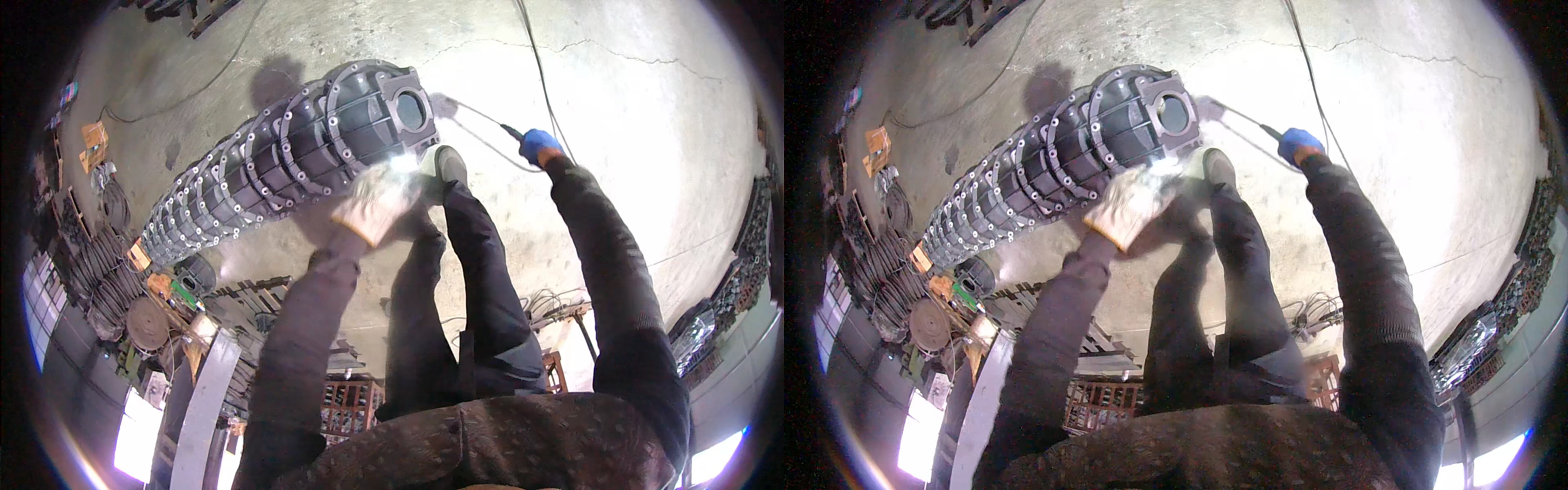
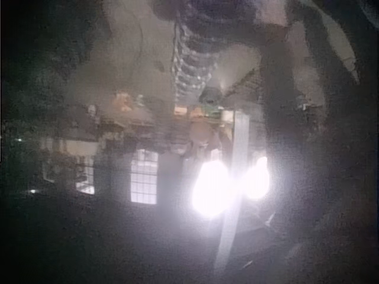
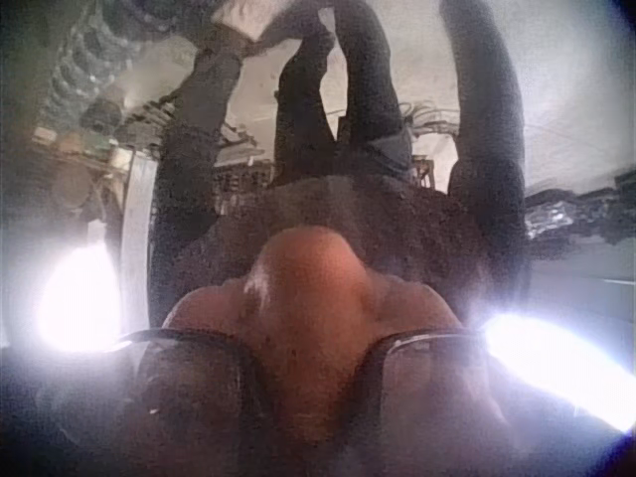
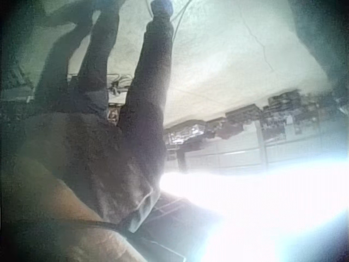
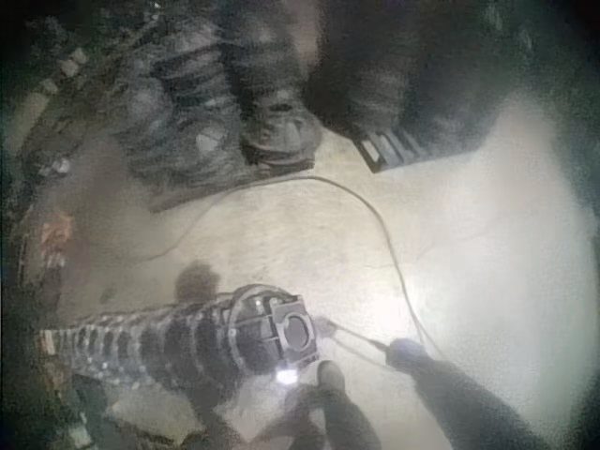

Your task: The person grinds the edges of a metal part using an angle grinder, then flips it over and continues grinding. They inspect the part and place it on a rack with other similar parts.

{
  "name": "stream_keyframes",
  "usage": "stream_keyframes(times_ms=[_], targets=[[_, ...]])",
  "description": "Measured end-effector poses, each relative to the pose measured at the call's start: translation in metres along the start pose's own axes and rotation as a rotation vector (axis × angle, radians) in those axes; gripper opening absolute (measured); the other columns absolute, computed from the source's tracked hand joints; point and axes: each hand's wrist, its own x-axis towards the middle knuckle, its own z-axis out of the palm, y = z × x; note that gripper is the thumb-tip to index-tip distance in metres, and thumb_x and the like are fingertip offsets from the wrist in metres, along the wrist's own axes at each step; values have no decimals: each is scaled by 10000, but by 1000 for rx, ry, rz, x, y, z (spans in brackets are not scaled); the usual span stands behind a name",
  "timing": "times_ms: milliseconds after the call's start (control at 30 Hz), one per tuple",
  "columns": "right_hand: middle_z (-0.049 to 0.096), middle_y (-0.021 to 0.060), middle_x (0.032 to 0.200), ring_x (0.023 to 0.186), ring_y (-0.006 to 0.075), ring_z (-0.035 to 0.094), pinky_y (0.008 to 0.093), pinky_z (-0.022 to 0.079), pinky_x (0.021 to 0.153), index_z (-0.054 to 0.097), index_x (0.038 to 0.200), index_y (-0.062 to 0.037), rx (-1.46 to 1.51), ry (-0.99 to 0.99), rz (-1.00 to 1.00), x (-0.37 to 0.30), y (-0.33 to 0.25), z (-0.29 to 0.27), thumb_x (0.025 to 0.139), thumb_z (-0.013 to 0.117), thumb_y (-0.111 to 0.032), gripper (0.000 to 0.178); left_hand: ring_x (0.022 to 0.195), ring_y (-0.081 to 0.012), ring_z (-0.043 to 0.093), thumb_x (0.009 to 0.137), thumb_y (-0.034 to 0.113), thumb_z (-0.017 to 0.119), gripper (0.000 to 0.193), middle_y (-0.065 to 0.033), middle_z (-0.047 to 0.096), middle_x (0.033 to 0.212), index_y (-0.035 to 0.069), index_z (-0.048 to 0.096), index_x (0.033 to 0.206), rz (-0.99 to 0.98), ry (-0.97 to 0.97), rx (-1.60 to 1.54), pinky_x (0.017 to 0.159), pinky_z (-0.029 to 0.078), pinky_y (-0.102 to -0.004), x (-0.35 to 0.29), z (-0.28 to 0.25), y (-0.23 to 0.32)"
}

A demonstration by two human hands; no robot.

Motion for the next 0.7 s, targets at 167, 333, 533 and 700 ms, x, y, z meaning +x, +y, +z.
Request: stream_keyframes(times_ms=[167, 333, 533, 700], targets=[[763, 201, 844, 771, 343, 764, 451, 602, 748, 782, 990, -20, 342, -143, 46, -20, 50, 51, 930, 667, -270, 282, 983, -267, 718, 968, 284, 569, 272, -74, 784, 1023, 137, 793, 1017, 292, -346, 519, 902, 502, -469, 115, 48, -51], [748, 154, 779, 675, 256, 743, 404, 585, 646, 736, 1041, -32, 732, -183, 1, -34, 92, 102, 972, 689, -261, 244, 1136, -291, 717, 1016, 404, 516, 401, -78, 788, 1195, 183, 789, 1209, 195, -798, 723, 1030, 479, -468, 160, 117, -88], [800, 90, 1074, 976, 150, 721, 328, 571, 850, 730, 1241, -19, 778, 164, 71, -98, 134, 181, 992, 751, -211, 315, 973, -291, 757, 961, 469, 605, 410, -98, 805, 1092, 151, 824, 1100, -91, -973, 400, 863, 584, -504, 177, 128, -110], [780, 83, 1099, 944, 126, 693, 312, 548, 766, 711, 1291, -39, 989, 244, 261, -201, 138, 219, 1028, 676, -184, 303, 985, -335, 776, 815, 647, 757, 631, -160, 795, 1111, 110, 818, 1142, -383, -1019, 212, 938, 588, -511, 166, 49, -64]])
